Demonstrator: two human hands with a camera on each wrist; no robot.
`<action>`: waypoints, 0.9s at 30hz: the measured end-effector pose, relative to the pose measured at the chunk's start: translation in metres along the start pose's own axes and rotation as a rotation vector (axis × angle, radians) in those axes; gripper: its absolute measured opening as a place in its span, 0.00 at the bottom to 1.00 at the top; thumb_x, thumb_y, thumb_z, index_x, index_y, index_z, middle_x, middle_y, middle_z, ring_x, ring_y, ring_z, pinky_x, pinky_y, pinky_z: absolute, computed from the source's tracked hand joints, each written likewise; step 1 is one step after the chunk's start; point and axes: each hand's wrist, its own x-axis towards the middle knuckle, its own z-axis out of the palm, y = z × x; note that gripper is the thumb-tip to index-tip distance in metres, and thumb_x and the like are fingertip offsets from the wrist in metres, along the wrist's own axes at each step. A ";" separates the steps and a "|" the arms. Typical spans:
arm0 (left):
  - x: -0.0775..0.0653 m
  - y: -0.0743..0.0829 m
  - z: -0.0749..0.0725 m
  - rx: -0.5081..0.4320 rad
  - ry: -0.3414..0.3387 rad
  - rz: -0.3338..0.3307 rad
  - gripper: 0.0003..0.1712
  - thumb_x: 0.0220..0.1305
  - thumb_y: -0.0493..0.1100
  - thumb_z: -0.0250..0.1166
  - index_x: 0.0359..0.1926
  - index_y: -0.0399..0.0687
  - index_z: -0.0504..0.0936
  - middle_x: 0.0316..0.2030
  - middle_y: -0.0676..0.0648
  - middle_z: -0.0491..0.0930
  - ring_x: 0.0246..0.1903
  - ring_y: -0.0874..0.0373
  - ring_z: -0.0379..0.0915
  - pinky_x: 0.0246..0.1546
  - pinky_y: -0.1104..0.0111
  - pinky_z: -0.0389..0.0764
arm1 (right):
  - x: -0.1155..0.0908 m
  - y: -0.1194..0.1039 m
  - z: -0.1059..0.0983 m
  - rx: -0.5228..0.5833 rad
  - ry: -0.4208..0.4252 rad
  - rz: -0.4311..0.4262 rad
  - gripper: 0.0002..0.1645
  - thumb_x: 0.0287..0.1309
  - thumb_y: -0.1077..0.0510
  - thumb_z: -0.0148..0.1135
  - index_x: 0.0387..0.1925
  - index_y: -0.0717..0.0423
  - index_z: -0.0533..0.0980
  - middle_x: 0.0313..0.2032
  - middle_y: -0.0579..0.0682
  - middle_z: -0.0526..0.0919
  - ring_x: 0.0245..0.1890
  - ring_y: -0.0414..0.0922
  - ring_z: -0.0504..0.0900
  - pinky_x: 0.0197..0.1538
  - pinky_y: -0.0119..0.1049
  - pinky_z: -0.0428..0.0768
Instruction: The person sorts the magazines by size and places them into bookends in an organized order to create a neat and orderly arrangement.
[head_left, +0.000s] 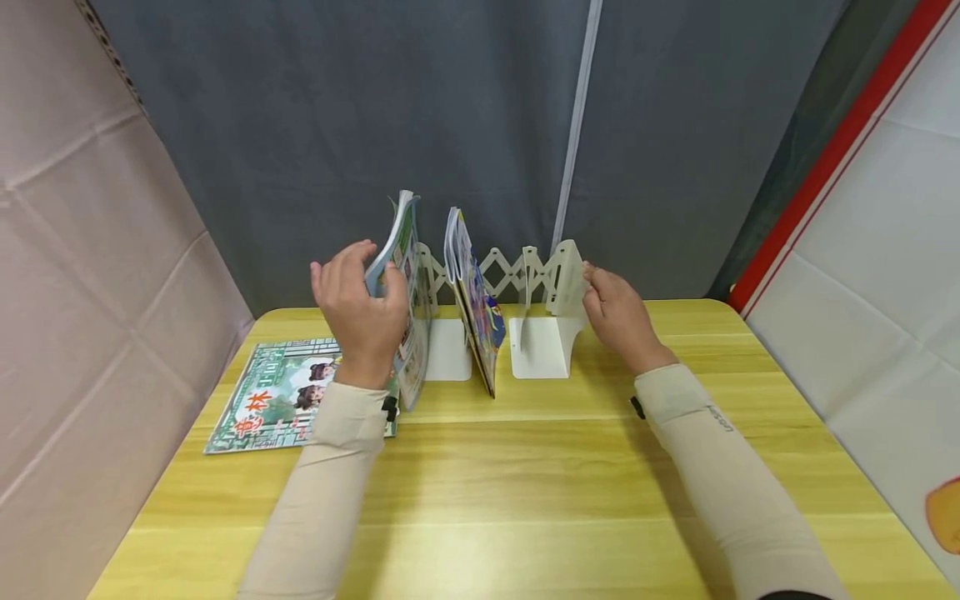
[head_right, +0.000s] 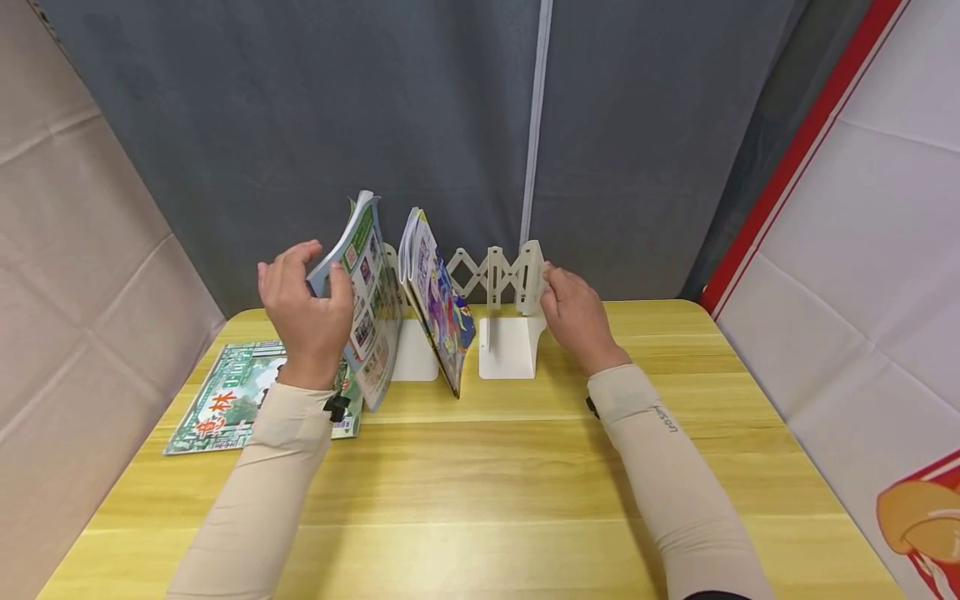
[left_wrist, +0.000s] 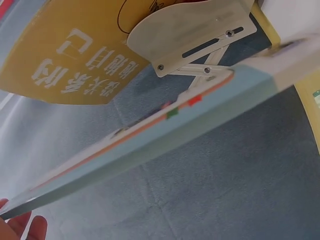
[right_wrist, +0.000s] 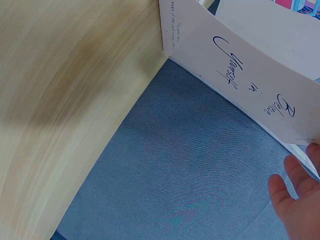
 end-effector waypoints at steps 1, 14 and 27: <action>0.000 0.000 -0.001 -0.003 0.001 0.001 0.13 0.58 0.36 0.62 0.44 0.35 0.83 0.46 0.41 0.84 0.49 0.44 0.79 0.69 0.47 0.50 | 0.000 0.000 0.000 0.000 -0.003 -0.001 0.22 0.71 0.62 0.44 0.61 0.64 0.73 0.65 0.58 0.74 0.62 0.59 0.73 0.65 0.55 0.68; -0.010 -0.011 -0.035 -0.105 -0.105 -0.064 0.16 0.59 0.36 0.62 0.47 0.32 0.83 0.50 0.39 0.81 0.53 0.43 0.75 0.59 0.50 0.69 | -0.001 0.002 0.000 0.007 0.012 -0.012 0.24 0.72 0.60 0.41 0.62 0.64 0.72 0.65 0.58 0.73 0.62 0.59 0.73 0.64 0.56 0.68; -0.050 -0.044 -0.078 0.018 -0.324 0.171 0.22 0.58 0.43 0.59 0.48 0.29 0.80 0.48 0.33 0.80 0.47 0.35 0.75 0.53 0.42 0.70 | 0.001 0.002 0.002 0.018 -0.001 0.016 0.24 0.72 0.59 0.40 0.62 0.64 0.72 0.66 0.57 0.73 0.62 0.59 0.72 0.64 0.56 0.68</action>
